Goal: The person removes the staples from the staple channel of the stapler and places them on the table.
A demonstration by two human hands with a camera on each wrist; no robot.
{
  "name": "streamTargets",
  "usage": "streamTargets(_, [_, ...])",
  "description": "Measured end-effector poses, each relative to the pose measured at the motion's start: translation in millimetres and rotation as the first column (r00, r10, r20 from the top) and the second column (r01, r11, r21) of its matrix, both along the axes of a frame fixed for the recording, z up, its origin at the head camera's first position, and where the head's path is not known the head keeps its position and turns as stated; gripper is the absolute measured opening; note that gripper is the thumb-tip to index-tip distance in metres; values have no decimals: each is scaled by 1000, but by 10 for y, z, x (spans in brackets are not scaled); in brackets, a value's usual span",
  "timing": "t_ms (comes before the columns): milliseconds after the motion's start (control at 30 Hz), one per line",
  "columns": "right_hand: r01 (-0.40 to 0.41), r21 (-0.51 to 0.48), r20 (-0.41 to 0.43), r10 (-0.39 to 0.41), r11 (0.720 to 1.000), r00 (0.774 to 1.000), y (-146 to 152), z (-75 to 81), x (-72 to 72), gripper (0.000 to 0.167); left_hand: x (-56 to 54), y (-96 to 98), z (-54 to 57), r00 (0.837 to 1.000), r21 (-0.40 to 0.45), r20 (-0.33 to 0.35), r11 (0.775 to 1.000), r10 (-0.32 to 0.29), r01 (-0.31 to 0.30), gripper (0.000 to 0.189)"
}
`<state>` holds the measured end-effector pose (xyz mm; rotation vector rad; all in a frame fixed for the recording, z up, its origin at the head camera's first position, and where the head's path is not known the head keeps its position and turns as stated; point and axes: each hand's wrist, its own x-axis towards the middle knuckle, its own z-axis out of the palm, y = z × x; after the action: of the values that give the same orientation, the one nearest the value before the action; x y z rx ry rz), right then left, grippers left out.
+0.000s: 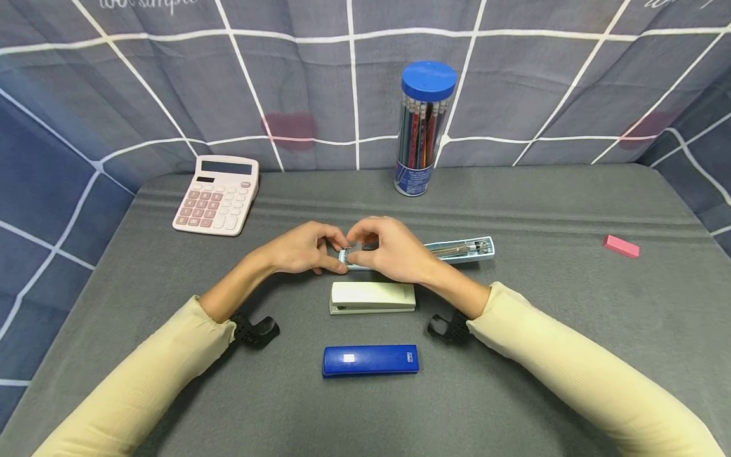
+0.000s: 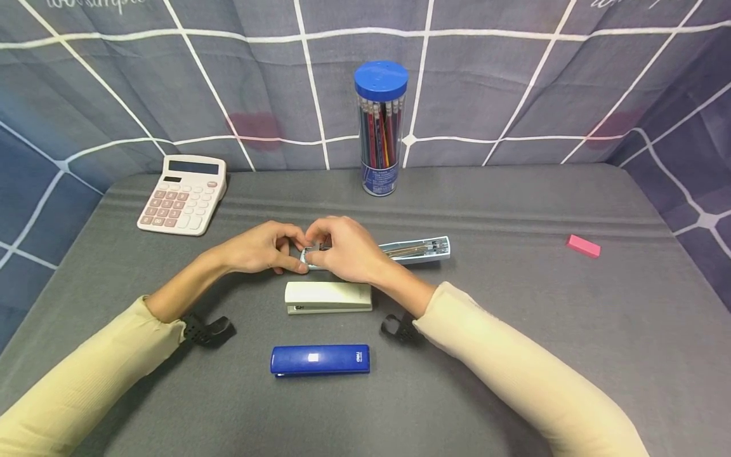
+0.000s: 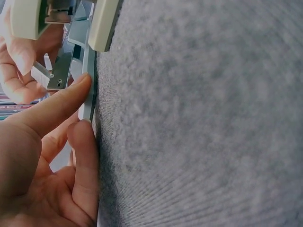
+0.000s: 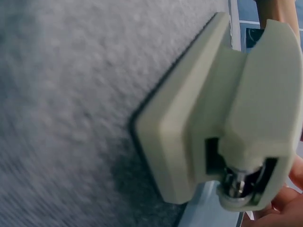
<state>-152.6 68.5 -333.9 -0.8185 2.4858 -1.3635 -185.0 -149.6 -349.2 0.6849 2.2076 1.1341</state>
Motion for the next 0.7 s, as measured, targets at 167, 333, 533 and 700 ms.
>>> streamTargets(167, [-26, 81, -33, 29, 996, 999, -30, 33, -30, 24, -8, -5, -3, 1000, -5, 0, 1000, 2, -2, 29])
streamTargets(333, [-30, 162, -46, 38, 986, 998, -36, 49, -43, 25, -5, 6, 8, 1000, -6, -10, 1000, -4, 4, 28])
streamTargets(533, [-66, 211, -70, 83, 975, 994, 24, 90, -45, 25, -12, 10, -13, 1000, -6, -11, 1000, 2, -2, 28])
streamTargets(700, [-98, 285, -154, 146, 954, 977, 92, 122, -27, 25, -5, 7, -9, 1000, -3, -16, 1000, 7, -7, 30])
